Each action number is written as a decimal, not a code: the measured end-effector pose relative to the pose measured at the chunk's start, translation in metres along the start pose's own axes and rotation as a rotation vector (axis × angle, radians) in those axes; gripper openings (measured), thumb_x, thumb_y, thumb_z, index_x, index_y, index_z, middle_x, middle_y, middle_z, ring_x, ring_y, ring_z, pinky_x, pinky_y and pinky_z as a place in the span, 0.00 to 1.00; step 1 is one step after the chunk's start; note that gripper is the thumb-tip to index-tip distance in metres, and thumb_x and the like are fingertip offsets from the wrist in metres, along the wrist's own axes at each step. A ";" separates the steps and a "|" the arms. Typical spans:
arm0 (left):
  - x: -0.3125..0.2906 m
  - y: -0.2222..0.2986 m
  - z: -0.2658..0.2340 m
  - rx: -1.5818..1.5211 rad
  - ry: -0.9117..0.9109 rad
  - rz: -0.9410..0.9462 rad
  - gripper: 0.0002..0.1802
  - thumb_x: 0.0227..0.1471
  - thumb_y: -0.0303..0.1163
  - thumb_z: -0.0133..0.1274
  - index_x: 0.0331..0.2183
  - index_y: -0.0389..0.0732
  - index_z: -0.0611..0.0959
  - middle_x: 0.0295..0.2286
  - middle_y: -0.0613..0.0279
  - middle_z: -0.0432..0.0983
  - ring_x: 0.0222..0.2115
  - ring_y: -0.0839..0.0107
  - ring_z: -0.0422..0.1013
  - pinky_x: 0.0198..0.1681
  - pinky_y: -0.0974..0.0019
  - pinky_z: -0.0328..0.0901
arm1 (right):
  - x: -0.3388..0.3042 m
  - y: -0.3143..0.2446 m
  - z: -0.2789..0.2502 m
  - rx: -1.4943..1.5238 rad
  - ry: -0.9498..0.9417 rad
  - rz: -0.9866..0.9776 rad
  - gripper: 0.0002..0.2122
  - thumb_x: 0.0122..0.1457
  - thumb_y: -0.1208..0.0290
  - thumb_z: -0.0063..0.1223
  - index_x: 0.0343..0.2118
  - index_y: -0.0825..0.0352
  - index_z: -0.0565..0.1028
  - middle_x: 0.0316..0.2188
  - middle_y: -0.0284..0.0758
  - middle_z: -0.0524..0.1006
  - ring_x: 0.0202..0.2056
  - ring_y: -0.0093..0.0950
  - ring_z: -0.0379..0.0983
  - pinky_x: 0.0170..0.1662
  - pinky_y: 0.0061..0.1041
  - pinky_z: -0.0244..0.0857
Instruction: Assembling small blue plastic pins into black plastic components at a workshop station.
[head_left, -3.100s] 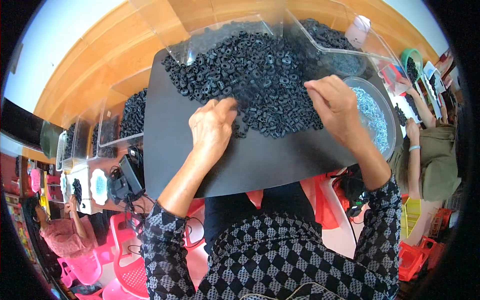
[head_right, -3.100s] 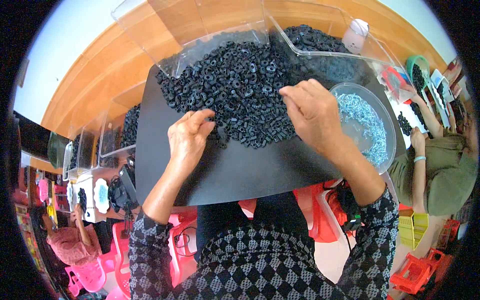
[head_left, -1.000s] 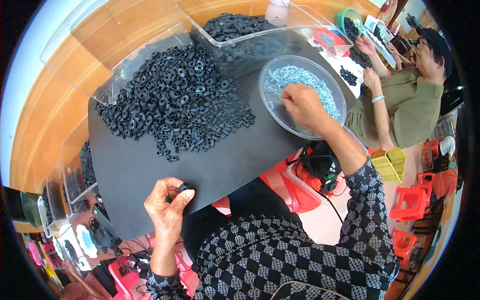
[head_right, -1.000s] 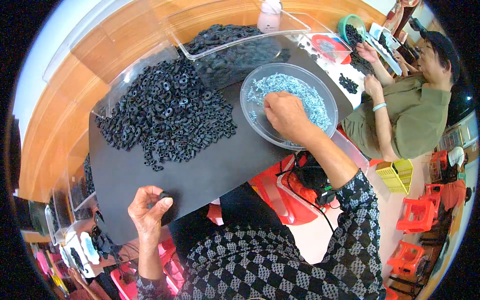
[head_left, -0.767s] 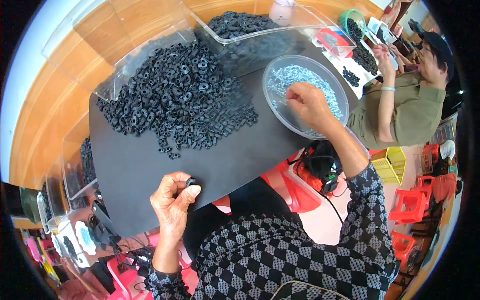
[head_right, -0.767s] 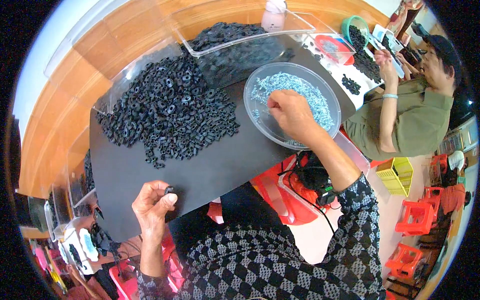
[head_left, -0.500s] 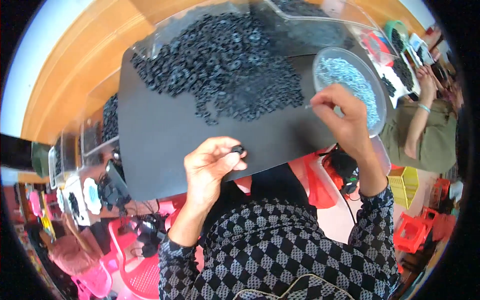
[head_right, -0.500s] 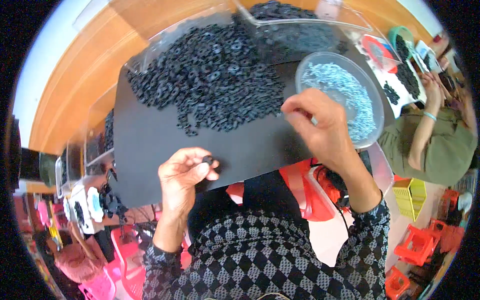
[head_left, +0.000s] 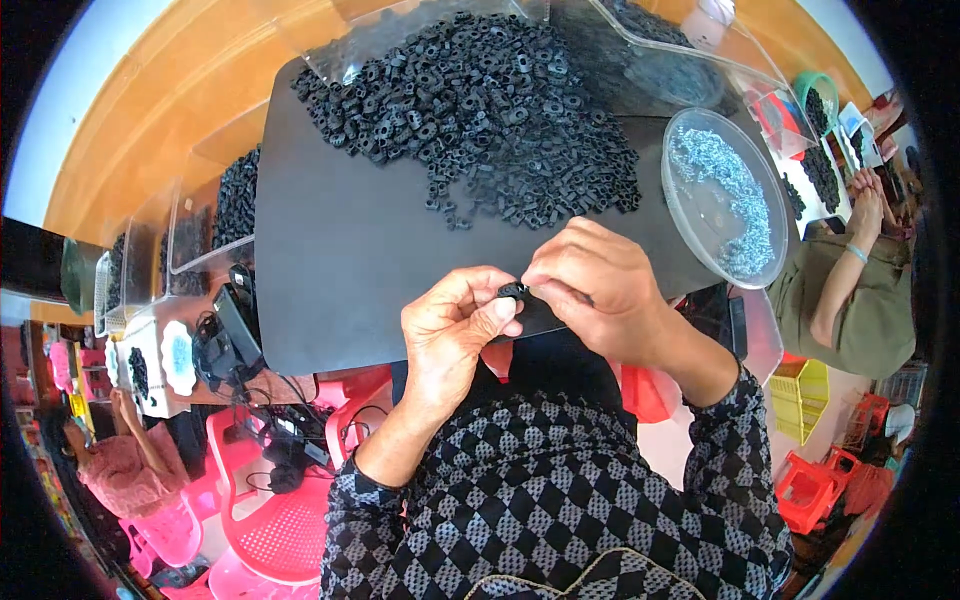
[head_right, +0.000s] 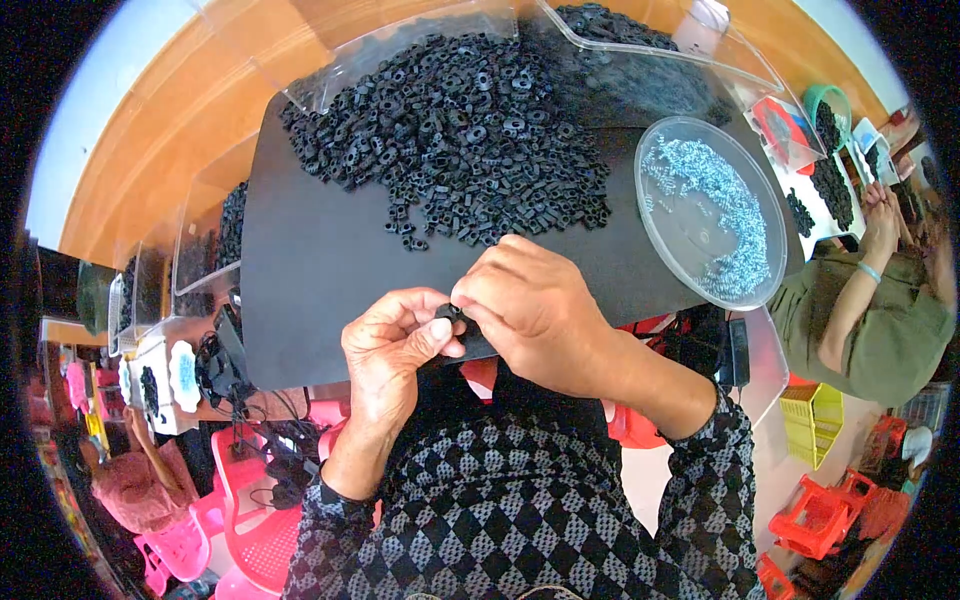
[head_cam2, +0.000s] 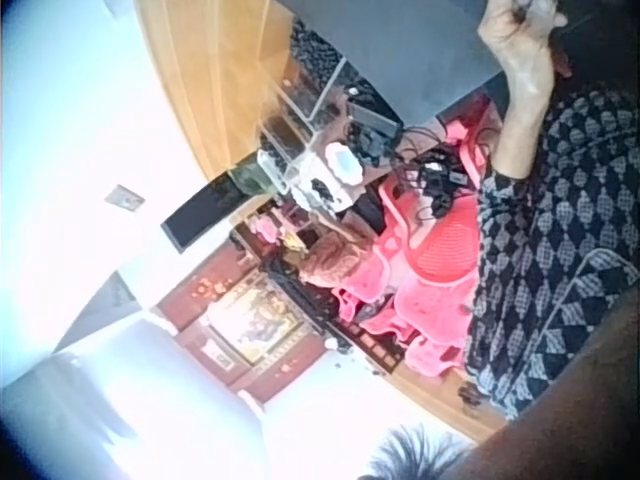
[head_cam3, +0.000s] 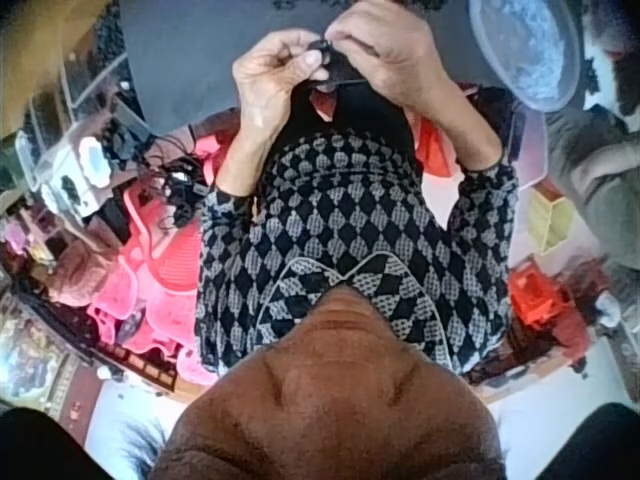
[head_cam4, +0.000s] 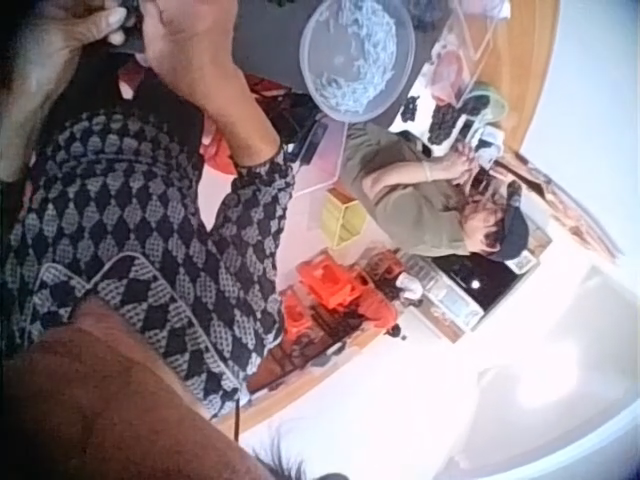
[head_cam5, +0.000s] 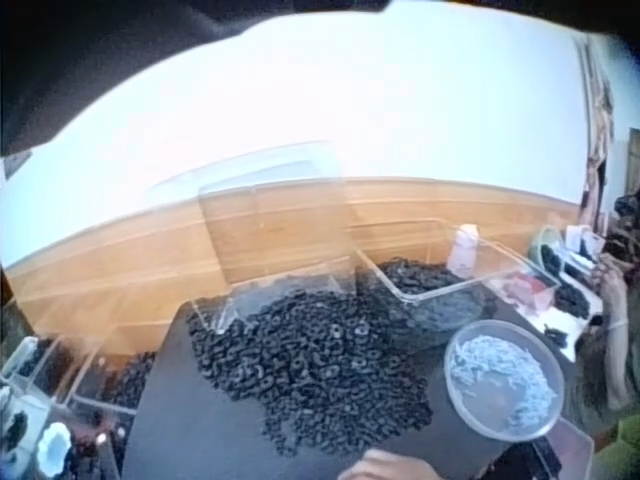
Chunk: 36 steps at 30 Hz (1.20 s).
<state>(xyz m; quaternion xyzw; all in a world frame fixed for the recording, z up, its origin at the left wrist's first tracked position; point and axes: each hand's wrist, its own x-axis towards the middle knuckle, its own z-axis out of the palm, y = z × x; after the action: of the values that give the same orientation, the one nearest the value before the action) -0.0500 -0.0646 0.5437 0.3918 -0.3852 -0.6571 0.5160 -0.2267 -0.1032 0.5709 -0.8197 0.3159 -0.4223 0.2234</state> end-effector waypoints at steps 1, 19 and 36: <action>0.000 0.000 0.001 0.001 0.008 -0.006 0.10 0.49 0.21 0.54 0.37 0.31 0.78 0.30 0.60 0.76 0.27 0.77 0.72 0.31 0.76 0.70 | 0.000 -0.001 0.002 -0.056 -0.011 -0.021 0.07 0.42 0.84 0.56 0.27 0.69 0.74 0.25 0.36 0.73 0.25 0.33 0.69 0.28 0.27 0.62; -0.008 0.004 -0.005 0.005 0.130 0.091 0.09 0.49 0.19 0.54 0.36 0.29 0.77 0.29 0.58 0.76 0.27 0.75 0.73 0.32 0.73 0.71 | -0.006 -0.016 0.037 -0.339 0.036 -0.262 0.21 0.40 0.75 0.49 0.40 0.80 0.69 0.31 0.47 0.73 0.26 0.33 0.66 0.29 0.29 0.62; -0.009 0.012 -0.025 -0.015 0.273 0.099 0.09 0.45 0.20 0.57 0.33 0.29 0.78 0.27 0.53 0.77 0.23 0.71 0.73 0.29 0.72 0.70 | 0.033 0.036 0.063 -0.670 -0.163 -0.153 0.12 0.41 0.76 0.50 0.31 0.73 0.73 0.25 0.38 0.68 0.31 0.35 0.64 0.34 0.31 0.62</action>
<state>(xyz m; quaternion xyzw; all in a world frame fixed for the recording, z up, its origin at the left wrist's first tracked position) -0.0210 -0.0607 0.5452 0.4544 -0.3255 -0.5741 0.5984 -0.1714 -0.1461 0.5322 -0.8998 0.3557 -0.2439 -0.0659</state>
